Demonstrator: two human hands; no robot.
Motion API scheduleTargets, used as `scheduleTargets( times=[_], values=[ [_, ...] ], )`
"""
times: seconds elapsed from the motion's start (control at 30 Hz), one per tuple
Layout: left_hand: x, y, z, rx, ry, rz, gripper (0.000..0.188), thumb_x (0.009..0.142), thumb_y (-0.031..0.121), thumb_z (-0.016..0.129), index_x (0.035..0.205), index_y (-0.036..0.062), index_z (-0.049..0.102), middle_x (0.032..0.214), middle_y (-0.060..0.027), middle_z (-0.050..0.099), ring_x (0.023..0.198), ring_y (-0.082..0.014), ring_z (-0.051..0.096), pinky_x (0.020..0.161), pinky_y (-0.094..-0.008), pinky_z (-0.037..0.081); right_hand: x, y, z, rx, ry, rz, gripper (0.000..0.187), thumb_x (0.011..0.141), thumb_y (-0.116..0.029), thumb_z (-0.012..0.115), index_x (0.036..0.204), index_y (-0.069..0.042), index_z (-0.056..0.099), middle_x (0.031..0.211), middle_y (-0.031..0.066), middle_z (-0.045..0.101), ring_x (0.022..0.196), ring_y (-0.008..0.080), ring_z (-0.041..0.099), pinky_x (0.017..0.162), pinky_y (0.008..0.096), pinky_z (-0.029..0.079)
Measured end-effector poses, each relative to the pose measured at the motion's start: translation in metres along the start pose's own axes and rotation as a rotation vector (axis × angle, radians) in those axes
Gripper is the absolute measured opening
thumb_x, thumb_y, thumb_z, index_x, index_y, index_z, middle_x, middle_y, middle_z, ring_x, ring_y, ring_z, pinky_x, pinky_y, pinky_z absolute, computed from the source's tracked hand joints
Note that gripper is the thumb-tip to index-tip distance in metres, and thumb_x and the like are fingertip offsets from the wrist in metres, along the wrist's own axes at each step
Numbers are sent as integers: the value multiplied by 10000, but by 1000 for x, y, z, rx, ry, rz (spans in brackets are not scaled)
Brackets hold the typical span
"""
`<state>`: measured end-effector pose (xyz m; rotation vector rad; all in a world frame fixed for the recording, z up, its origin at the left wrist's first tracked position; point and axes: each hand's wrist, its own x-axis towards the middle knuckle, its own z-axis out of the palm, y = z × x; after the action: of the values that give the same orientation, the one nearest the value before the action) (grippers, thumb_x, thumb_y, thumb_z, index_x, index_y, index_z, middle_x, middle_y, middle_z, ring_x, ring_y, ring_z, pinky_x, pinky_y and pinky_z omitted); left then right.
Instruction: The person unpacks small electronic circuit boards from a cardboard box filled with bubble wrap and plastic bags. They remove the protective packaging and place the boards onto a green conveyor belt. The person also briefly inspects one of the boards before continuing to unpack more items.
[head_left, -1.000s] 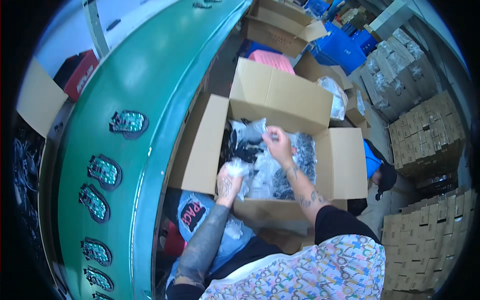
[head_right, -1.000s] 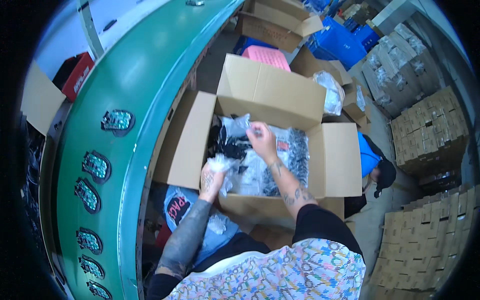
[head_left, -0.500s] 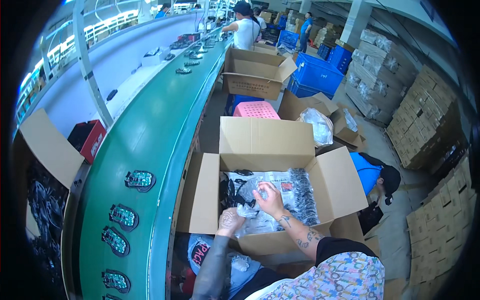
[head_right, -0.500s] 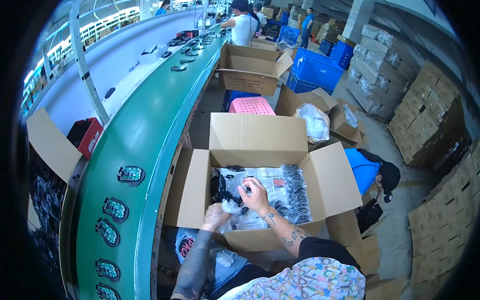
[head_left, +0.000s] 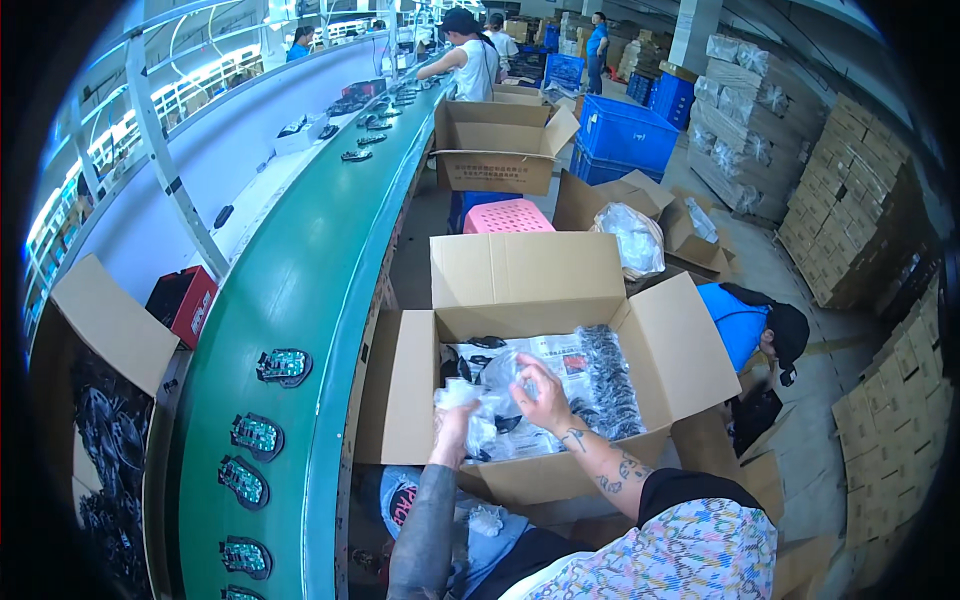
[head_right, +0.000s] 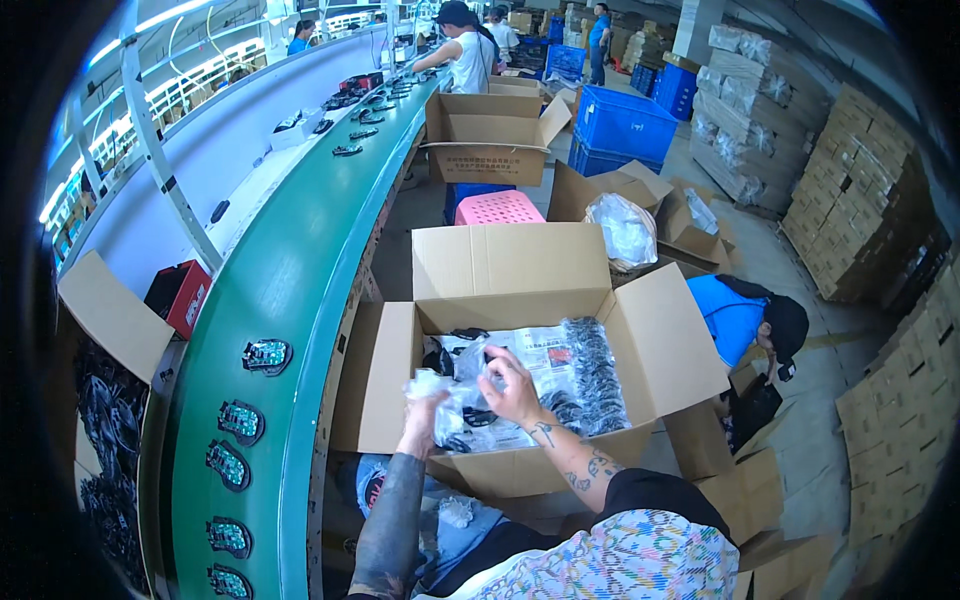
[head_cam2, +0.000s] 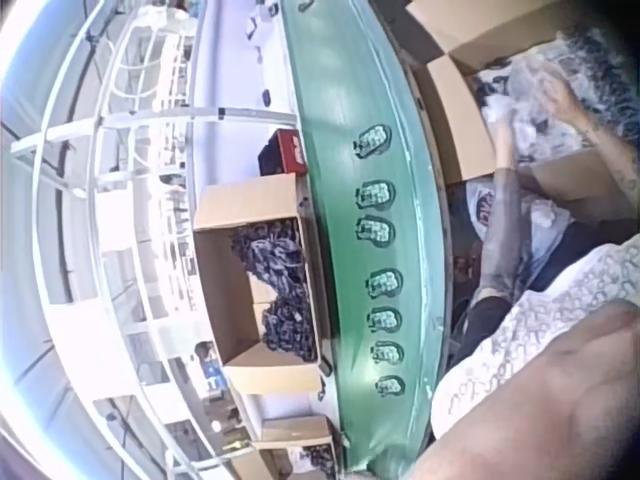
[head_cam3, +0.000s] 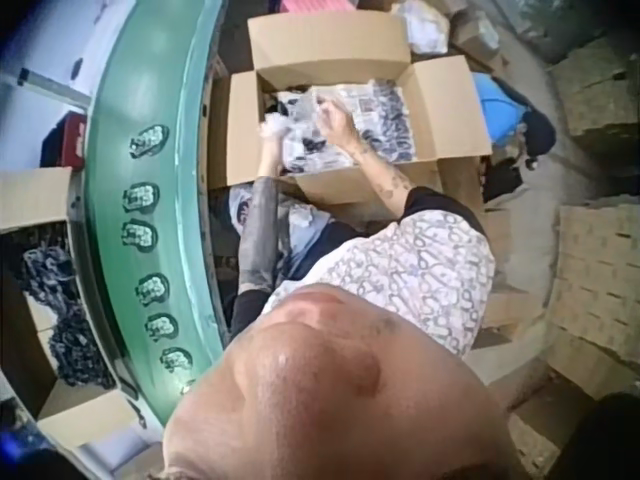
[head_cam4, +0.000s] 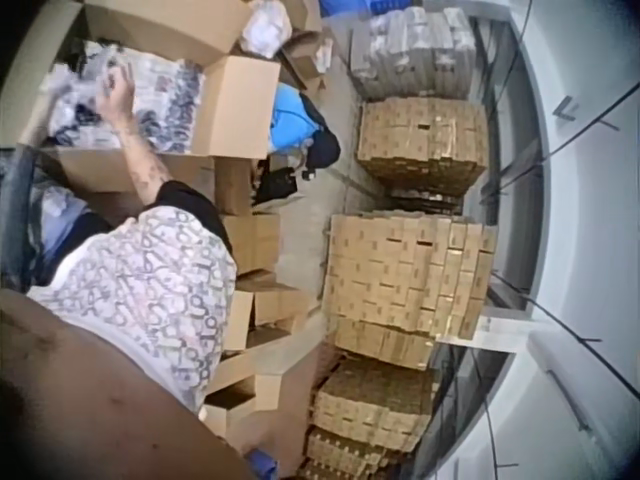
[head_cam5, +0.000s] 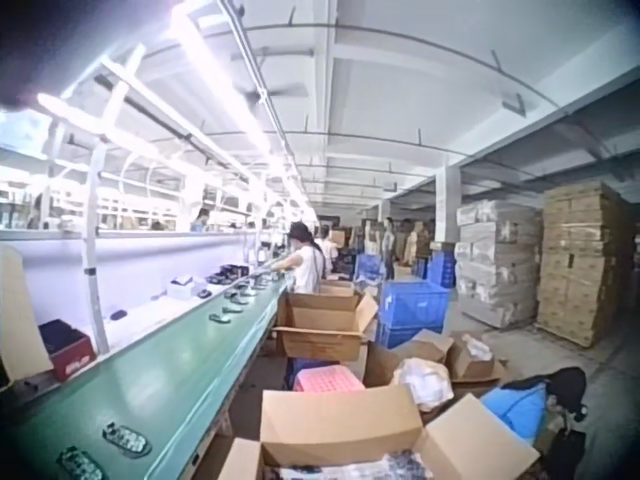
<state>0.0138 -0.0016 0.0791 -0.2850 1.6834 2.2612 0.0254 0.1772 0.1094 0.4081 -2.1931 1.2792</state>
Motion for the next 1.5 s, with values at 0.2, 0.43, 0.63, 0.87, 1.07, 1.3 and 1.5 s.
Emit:
scheduleTargets(
  times=[0.2,0.43,0.63,0.87,1.07,1.3,1.5],
  values=[
    [-2,-21,-11,-860,-278,-148,207,846,203,495,901,34,603,897,-108,649,770,-233,647,712,-378,542,-47,-35,40,49,-199,-151,443,785,-229,674,1153,-60,491,1198,201,526,1129,374,518,944,436,426],
    [-36,-28,2,-724,-187,-66,292,925,282,469,1091,67,577,1029,-67,637,949,-201,618,857,-358,497,-51,-34,65,24,-41,-20,340,756,-160,664,1058,-25,584,1022,178,593,930,385,592,776,416,491],
    [-37,-41,6,-815,22,63,378,934,341,486,1194,71,534,1151,-70,596,1031,-207,590,918,-356,471,-48,-39,98,509,94,584,208,875,-200,569,979,-26,613,872,143,643,792,312,636,718,376,504],
    [-40,-24,-17,204,141,737,276,845,135,610,1100,31,614,1139,-129,627,1136,-261,561,991,-397,421,-53,-32,100,1560,-204,1339,267,941,-258,420,1059,-108,607,973,53,649,901,170,632,819,332,515],
    [-80,19,25,597,-132,1059,442,871,427,626,1096,47,629,1247,-161,558,1182,-310,505,1053,-441,319,-68,7,84,2196,-86,818,485,947,-425,411,1302,-99,465,1287,89,523,1220,199,464,1037,373,370],
    [-72,-11,11,557,170,1099,134,819,113,569,905,36,636,961,-145,616,914,-340,586,836,-445,450,-44,-61,70,1574,-98,1074,651,961,-566,309,1394,-83,351,1319,123,493,1230,228,452,1043,365,360],
    [-42,-14,-3,233,255,390,335,950,269,468,752,18,568,571,-78,503,545,-264,547,522,-360,428,-74,-75,82,389,-275,607,679,964,-512,385,1454,-76,208,1421,178,353,1298,301,370,1085,365,286]
  ],
)
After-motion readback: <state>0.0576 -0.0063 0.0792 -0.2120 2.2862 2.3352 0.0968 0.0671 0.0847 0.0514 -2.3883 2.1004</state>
